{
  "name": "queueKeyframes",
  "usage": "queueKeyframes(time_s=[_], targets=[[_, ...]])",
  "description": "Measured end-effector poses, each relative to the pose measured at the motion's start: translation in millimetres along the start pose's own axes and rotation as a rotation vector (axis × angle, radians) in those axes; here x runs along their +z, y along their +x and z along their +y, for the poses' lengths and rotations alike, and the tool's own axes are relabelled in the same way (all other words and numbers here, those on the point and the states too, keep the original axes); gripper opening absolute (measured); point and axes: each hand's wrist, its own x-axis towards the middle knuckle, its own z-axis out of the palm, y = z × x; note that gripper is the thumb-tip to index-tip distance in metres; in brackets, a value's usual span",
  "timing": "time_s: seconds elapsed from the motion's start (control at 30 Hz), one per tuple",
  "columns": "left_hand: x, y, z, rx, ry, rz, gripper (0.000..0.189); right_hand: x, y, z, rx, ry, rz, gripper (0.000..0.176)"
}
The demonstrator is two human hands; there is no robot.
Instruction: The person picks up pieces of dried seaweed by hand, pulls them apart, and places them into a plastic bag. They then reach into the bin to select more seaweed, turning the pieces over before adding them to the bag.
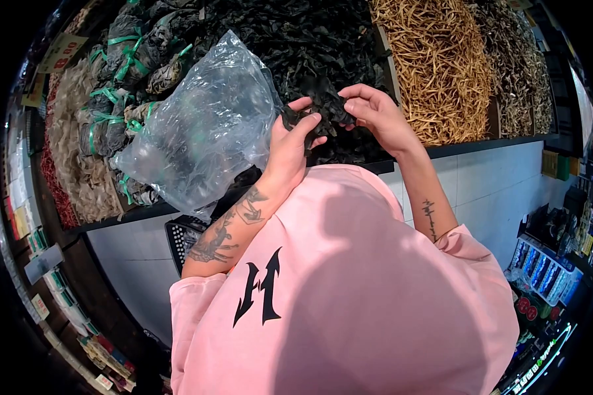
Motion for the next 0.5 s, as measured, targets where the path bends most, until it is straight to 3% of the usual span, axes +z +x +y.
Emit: queueKeyframes(time_s=[0.27,0.5], targets=[[-2,1,-1,-0.031,0.039,0.002,0.047,17,-2,10,-0.051,-0.084,-0.017,0.043],[-1,1,-2,-0.027,0.03,0.017,0.047,20,-1,16,-0.112,-0.196,0.015,0.047]])
